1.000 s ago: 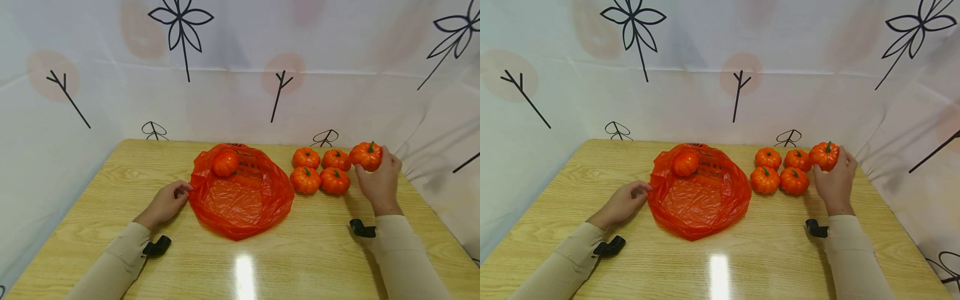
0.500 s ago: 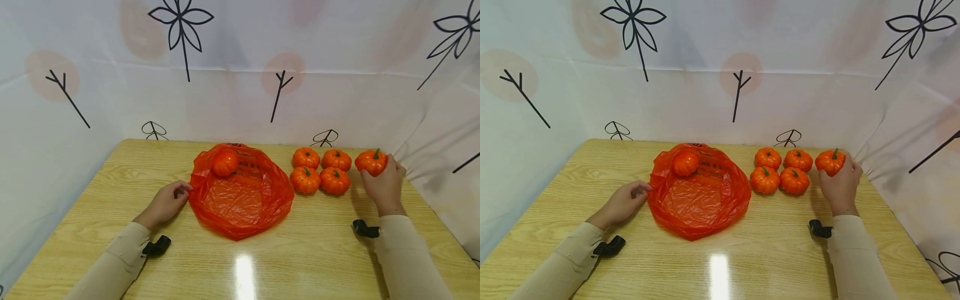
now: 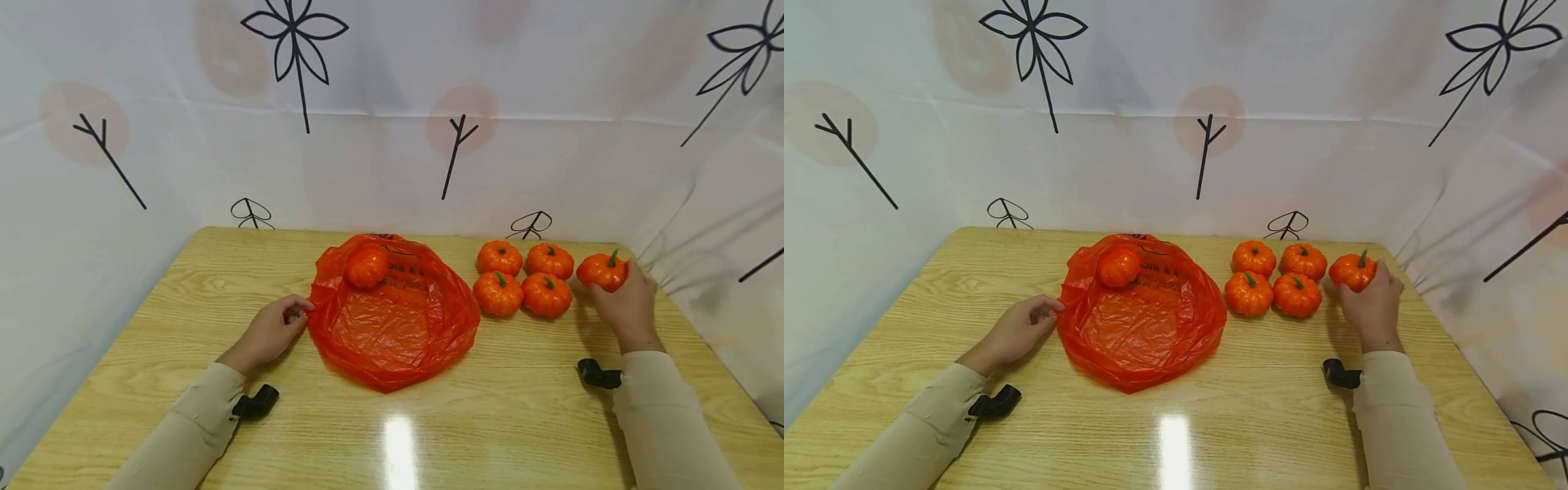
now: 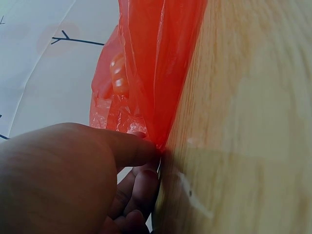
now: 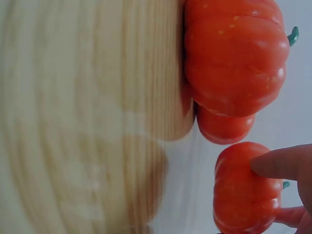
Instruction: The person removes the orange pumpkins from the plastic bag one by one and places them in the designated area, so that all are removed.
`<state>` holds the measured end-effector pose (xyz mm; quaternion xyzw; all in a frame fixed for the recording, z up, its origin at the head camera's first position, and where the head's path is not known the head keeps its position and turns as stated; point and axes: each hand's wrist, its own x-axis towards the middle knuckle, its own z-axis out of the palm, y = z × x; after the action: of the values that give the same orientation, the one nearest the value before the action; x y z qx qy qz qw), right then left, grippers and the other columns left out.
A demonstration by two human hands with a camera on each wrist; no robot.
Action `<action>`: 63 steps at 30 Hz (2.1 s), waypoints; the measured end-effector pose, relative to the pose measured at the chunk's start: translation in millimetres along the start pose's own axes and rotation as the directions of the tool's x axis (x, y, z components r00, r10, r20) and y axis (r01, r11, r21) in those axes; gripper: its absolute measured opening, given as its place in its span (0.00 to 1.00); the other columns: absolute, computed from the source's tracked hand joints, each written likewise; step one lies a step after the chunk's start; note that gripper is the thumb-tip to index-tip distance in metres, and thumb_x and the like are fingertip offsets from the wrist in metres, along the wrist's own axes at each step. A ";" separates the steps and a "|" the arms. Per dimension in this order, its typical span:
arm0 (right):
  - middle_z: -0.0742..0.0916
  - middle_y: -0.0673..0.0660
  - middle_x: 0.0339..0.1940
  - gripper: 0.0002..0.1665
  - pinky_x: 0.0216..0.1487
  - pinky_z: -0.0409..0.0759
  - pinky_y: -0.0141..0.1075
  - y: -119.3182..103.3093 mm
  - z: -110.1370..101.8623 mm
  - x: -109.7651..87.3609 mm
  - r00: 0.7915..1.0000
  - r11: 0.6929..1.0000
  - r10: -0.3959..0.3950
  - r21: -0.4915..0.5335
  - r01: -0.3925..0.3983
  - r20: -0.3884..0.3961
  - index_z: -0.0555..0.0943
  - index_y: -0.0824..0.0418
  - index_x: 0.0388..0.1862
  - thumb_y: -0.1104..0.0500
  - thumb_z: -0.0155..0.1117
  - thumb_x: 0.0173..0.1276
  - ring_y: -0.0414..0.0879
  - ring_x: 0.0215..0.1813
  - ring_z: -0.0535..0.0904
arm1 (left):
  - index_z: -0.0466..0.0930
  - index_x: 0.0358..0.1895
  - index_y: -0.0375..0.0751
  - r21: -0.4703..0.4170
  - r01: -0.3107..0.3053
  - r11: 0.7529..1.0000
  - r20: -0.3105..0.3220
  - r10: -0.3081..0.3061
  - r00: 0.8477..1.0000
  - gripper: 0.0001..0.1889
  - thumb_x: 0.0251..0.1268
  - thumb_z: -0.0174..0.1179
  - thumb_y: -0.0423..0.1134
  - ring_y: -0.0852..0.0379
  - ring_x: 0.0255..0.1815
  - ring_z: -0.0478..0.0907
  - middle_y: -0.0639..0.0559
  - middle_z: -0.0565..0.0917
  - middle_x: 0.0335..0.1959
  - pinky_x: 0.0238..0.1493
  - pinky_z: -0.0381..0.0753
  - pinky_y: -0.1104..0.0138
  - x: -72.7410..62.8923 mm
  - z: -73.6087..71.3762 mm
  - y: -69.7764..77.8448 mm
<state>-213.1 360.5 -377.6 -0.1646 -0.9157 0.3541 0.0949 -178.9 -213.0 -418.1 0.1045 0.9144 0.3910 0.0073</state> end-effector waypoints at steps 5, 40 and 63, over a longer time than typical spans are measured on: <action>0.60 0.86 0.67 0.49 0.64 0.63 0.70 0.5 2.7 -0.2 0.999 0.999 -0.023 -0.045 0.025 0.037 0.45 0.75 0.78 0.49 0.55 0.73 0.78 0.66 0.57 | 0.81 0.51 0.40 -0.004 -0.007 1.000 -0.003 0.007 1.000 0.09 0.73 0.56 0.32 0.57 0.38 0.75 0.48 0.83 0.40 0.41 0.75 0.65 0.1 0.0 -0.8; 0.57 0.88 0.70 0.50 0.68 0.60 0.70 -2.0 11.2 0.3 0.978 0.990 -0.090 -0.089 0.109 0.190 0.41 0.79 0.77 0.44 0.46 0.77 0.81 0.69 0.57 | 0.81 0.51 0.41 -0.001 0.000 1.000 -0.004 0.000 1.000 0.08 0.73 0.57 0.33 0.56 0.36 0.74 0.48 0.82 0.39 0.40 0.74 0.65 0.9 1.0 -2.9; 0.57 0.65 0.78 0.32 0.76 0.54 0.59 -38.5 22.9 -21.4 0.955 0.966 -0.164 0.156 0.206 -0.247 0.65 0.64 0.74 0.54 0.51 0.75 0.61 0.80 0.48 | 0.81 0.51 0.41 0.007 0.000 1.000 -0.010 0.000 1.000 0.09 0.72 0.57 0.32 0.56 0.35 0.74 0.48 0.83 0.39 0.39 0.74 0.66 1.6 1.7 -1.9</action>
<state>-208.9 311.7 -369.4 -0.1087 -0.8739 0.4033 0.2487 -180.7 -212.7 -420.6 0.1025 0.9158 0.3882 0.0023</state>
